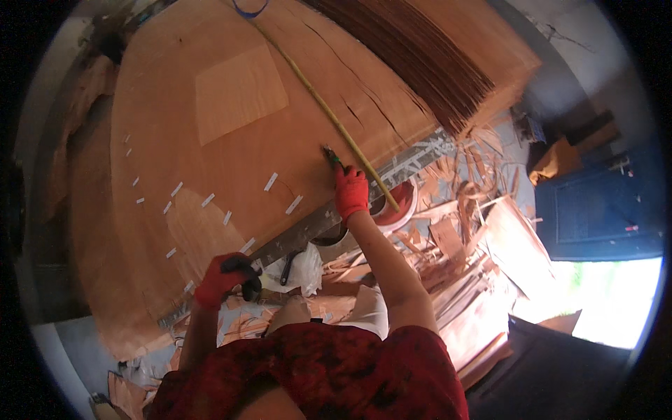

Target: The person uses a utility knife to cut wood veneer sheets on a workbench, marking the cuts with a measuring tape and applying tape to the surfaces.

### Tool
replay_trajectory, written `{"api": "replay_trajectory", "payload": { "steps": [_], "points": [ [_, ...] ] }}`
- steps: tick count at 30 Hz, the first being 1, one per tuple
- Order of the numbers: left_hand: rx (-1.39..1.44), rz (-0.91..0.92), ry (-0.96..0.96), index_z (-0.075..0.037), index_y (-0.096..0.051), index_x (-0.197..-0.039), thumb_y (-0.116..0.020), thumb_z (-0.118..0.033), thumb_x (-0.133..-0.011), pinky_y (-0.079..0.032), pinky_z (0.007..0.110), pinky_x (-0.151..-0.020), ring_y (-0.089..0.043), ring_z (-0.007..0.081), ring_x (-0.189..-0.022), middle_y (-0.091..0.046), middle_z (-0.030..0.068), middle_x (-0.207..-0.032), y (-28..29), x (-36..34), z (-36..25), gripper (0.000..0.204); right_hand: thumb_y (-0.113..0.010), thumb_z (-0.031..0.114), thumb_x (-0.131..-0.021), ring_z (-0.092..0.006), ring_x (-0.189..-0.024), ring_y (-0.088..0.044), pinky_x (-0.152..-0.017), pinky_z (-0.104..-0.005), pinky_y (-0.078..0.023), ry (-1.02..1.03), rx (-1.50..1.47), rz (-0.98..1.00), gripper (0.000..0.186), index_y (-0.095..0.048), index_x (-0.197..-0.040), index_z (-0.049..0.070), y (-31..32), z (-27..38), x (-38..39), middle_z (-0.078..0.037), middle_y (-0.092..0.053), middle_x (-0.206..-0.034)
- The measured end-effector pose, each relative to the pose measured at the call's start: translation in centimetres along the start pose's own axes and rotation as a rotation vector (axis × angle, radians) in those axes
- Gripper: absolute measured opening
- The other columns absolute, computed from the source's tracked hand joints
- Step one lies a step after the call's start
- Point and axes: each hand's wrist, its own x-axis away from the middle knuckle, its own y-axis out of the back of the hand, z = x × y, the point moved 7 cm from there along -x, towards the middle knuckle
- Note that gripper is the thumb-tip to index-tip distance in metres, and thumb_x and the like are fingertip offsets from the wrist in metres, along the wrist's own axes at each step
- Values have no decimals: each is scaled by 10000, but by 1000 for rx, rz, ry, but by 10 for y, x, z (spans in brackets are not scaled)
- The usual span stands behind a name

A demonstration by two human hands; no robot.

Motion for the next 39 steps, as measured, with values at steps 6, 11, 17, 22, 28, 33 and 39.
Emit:
{"api": "replay_trajectory", "payload": {
  "steps": [6, 11, 17, 22, 28, 33, 39],
  "points": [
    [-44, 89, 88, 23, -636, -1046, -621, -32, -918, -537, 296, -598, -675, 168, -658, -716, 121, -868, -147, -41, 11, 140, -631, 102, -837, -418, -982, -634, -814, -439, -556, -23, -268, 160, 633, -417, -1432, 111, 22, -12, -20, -220, -618, -1130],
    [-57, 219, -24, 13, -648, -1038, -609, -44, -935, -530, 285, -590, -670, 148, -656, -716, 100, -871, -298, -103, -9, 123, -681, 130, -819, -272, -1014, -646, -848, -327, -530, 1, -1104, 385, 671, -431, -1433, 23, 62, -66, 47, -186, -646, -1176],
    [-159, 368, 10, -22, -667, -1094, -659, -55, -914, -543, 302, -732, -675, 144, -841, -712, 70, -933, -429, -189, -10, 182, -549, 147, -940, -144, -1024, -598, -899, -285, -486, -56, -1650, 579, 474, -512, -1379, -29, 114, -253, 138, -85, -655, -1161],
    [-14, 483, -27, -19, -658, -1116, -667, -65, -922, -540, 283, -716, -668, 124, -828, -710, 65, -936, -503, -262, -19, 200, -543, 190, -979, -126, -1014, -611, -879, -269, -487, -346, -1604, 499, 441, -532, -1365, -21, 105, -395, 143, -64, -658, -1149],
    [165, 427, -69, 11, -626, -1178, -669, -70, -931, -558, 314, -652, -690, 162, -761, -722, 93, -919, -549, -375, -55, 264, -523, 182, -995, -150, -975, -632, -844, -280, -502, -367, -1595, 346, 418, -520, -1369, -4, 118, -525, 62, -89, -670, -1120],
    [223, 350, -124, 12, -647, -1063, -653, -94, -947, -541, 307, -616, -673, 167, -693, -715, 103, -853, -558, -501, -83, 157, -518, 179, -984, -141, -908, -649, -796, -288, -523, -205, -1372, 388, 414, -521, -1359, 5, 102, -631, -53, -82, -677, -1087],
    [344, 138, -103, 27, -640, -1040, -634, -63, -947, -532, 316, -611, -674, 174, -701, -708, 110, -843, -568, -601, -143, 129, -561, 205, -992, -171, -886, -672, -762, -309, -558, -419, -1406, 600, 455, -501, -1397, 8, 114, -732, -144, -76, -687, -1010]
  ]
}}
